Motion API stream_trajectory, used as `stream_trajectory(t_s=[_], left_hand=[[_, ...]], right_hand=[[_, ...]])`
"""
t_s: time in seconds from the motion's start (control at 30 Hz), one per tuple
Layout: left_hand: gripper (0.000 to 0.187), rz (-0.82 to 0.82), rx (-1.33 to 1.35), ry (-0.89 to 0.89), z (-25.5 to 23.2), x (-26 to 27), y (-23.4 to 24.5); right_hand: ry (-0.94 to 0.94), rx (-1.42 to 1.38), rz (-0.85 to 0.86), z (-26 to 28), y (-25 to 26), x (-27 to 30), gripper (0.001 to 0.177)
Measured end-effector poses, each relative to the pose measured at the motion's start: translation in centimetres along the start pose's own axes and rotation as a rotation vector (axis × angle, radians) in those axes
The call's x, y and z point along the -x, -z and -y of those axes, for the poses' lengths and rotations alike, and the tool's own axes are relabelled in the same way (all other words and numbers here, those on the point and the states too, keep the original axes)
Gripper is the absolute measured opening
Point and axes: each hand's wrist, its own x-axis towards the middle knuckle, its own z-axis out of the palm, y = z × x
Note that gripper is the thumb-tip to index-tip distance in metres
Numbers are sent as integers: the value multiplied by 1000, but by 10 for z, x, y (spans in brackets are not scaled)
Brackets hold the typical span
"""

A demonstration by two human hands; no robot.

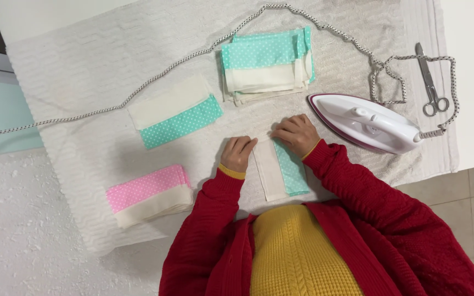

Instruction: Ironing and pressing small rectangular pieces of patterned fabric on a workspace.

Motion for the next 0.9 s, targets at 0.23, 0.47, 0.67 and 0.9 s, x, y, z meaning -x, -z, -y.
stream_trajectory(t_s=[0.23,0.47,0.67,0.9], left_hand=[[31,42,-23,-64,-1,4,9],[27,62,-91,-158,4,11,-6],[46,165,-189,-198,-9,-3,14],[72,247,-384,-222,-14,-14,5]], right_hand=[[62,53,9,-5,-2,5,19],[128,73,3,-7,2,7,23],[172,60,12,-8,9,11,31],[205,26,18,-9,14,14,37]])
